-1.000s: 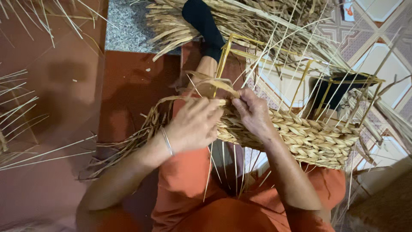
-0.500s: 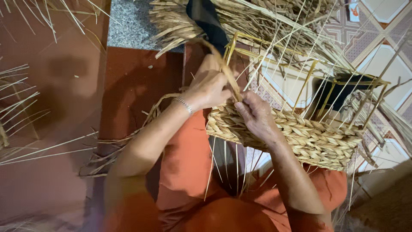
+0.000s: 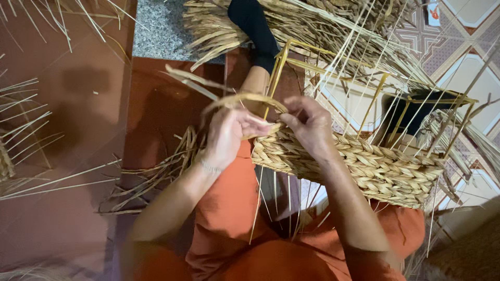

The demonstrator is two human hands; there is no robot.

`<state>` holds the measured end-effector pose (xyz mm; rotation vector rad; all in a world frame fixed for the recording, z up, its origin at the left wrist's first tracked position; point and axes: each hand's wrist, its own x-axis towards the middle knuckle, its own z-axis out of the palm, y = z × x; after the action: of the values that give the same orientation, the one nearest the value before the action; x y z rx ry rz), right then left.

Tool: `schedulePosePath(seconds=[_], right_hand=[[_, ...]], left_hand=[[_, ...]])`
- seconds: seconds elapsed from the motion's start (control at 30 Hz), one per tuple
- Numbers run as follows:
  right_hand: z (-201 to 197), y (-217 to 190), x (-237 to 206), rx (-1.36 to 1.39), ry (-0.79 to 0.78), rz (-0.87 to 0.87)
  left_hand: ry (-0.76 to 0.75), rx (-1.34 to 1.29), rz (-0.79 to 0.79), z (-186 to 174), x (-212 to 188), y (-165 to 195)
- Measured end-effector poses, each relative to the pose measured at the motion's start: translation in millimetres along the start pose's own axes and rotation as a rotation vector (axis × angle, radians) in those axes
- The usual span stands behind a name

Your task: The person weaves a basket by hand, interlacing dried palm fibers through a yellow metal frame held between their legs. They repeatedly pull fibers through the weave, tighten the pattern, and adjust the frame to continue building the basket's base.

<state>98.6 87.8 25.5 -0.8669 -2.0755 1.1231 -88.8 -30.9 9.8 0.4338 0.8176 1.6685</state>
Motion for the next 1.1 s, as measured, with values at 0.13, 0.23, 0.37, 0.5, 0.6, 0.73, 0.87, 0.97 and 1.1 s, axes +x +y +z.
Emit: schedulePosePath(seconds=[0.13,0.23,0.37,0.5,0.6,0.73,0.87,0.97,1.1], right_hand=[[2,-13,3,-0.181,-0.027,0.128],[-5,-27,0,-0.276,-0.099,-0.054],[-8,-36,0,-0.371,-0.156,-0.207],[2,-28,1,-0.473,-0.022,-0.107],[8,-17,-5,-0.422,0.014,0.008],[12,-9,-11,-0.199,0.109,0.011],[14,-14,-7,-0.291,0.190,-0.136],[16,-24,-6,-0.428,0.238,-0.190],[21,-35,-5,-0.579,0.181,-0.368]], left_hand=[[-0.171,0.451,0.216,12,-16,21],[-0.220,0.565,0.342,18,7,34],[-0.309,1.573,0.621,20,42,37],[-0.306,1.731,0.265,-1,41,32],[-0.236,1.562,0.185,-23,35,28],[-0.187,1.038,-0.139,-35,41,26],[0.005,1.539,0.427,-28,33,42],[0.207,1.873,0.946,-20,-4,53],[-0.004,1.734,0.758,-14,-39,51]])
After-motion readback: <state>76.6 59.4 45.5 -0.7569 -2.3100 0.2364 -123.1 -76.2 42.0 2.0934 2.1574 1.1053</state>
